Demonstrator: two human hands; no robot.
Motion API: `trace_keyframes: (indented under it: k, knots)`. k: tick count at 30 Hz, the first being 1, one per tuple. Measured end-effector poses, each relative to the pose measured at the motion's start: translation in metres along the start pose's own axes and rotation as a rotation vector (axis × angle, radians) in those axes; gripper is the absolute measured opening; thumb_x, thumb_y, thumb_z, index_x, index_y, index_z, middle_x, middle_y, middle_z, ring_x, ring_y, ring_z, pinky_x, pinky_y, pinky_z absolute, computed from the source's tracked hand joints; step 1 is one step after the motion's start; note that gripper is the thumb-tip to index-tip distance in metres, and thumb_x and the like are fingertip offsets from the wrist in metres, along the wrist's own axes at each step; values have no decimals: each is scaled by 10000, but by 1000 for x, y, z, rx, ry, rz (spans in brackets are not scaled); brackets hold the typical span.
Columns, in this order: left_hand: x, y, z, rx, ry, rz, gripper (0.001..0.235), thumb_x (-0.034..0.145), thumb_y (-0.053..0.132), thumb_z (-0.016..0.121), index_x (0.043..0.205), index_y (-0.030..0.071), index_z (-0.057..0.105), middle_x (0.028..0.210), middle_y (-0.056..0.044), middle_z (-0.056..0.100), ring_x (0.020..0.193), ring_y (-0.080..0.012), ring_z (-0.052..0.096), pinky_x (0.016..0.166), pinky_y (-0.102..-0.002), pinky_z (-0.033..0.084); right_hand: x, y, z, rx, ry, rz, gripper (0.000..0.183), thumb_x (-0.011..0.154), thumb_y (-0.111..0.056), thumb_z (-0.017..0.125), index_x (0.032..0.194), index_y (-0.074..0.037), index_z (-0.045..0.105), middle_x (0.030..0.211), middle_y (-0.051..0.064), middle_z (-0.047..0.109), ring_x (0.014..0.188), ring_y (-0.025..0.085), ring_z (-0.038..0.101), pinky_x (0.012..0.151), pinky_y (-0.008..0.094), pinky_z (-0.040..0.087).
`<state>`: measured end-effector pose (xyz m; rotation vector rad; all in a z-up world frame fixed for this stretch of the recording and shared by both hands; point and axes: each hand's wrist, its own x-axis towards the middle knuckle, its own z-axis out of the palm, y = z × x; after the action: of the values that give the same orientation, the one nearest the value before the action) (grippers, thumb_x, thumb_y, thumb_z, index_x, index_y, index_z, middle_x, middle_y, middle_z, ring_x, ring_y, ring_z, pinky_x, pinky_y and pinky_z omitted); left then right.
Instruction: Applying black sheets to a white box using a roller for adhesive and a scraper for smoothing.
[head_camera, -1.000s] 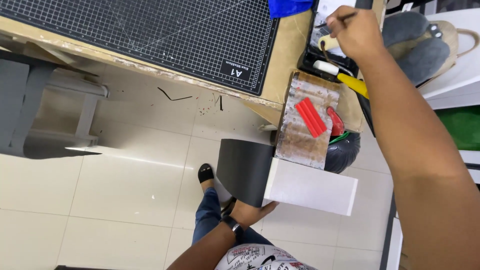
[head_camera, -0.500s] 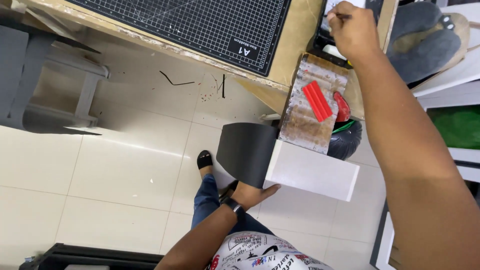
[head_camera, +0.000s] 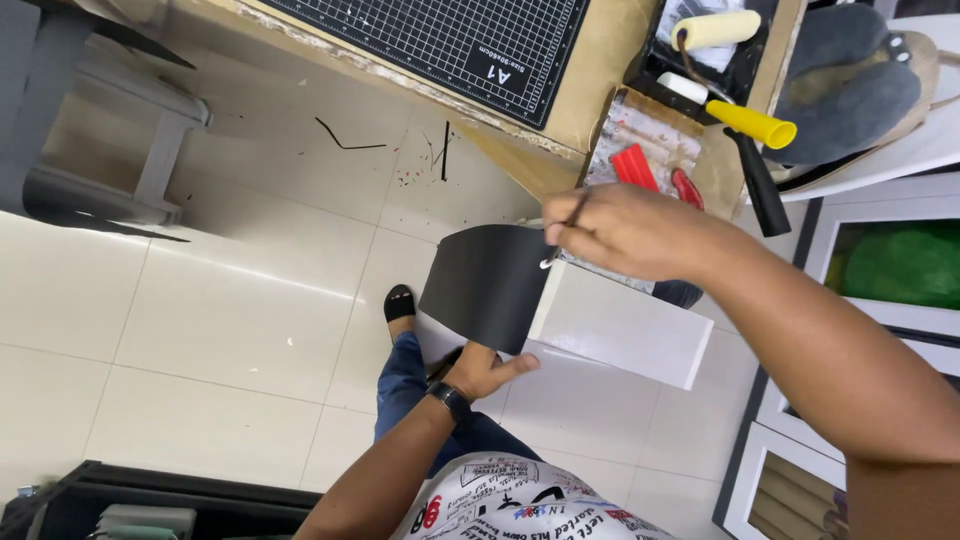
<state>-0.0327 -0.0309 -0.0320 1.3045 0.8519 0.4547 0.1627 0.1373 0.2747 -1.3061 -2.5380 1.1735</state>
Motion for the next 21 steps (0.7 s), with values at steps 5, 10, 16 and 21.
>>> trace_keyframes:
  k: [5, 10, 16, 21]
  knots:
    - [2, 52, -15, -202, 214, -381, 820, 945, 763, 415, 1545, 204, 416, 1554, -24, 512, 1409, -197, 495, 1211, -386, 385, 16, -12, 11, -90, -101, 70, 297, 1035, -164, 444, 978, -4, 688, 830, 236, 736, 825, 408, 721, 770, 491, 565]
    - [4, 72, -3, -590, 477, -244, 658, 997, 455, 639, 1487, 41, 493, 1495, -149, 553, 1386, -206, 481, 1216, -406, 362, 26, -13, 17, -155, -216, 98, 345, 1037, -183, 413, 1041, 12, 697, 888, 252, 753, 876, 410, 738, 804, 496, 574]
    - [7, 82, 5, -795, 584, -229, 604, 983, 352, 693, 1456, 22, 516, 1432, -122, 575, 1312, -157, 495, 1198, -356, 373, 34, -15, 24, -210, -300, 117, 275, 1004, -288, 512, 1027, -63, 669, 931, 212, 755, 931, 441, 708, 786, 527, 558]
    - [11, 71, 8, -889, 605, -283, 611, 987, 356, 696, 1481, 59, 492, 1455, -101, 561, 1360, -175, 492, 1202, -362, 366, 37, -10, 25, -283, -296, 195, 391, 1056, -350, 452, 1064, -23, 665, 976, 263, 745, 969, 478, 694, 807, 555, 544]
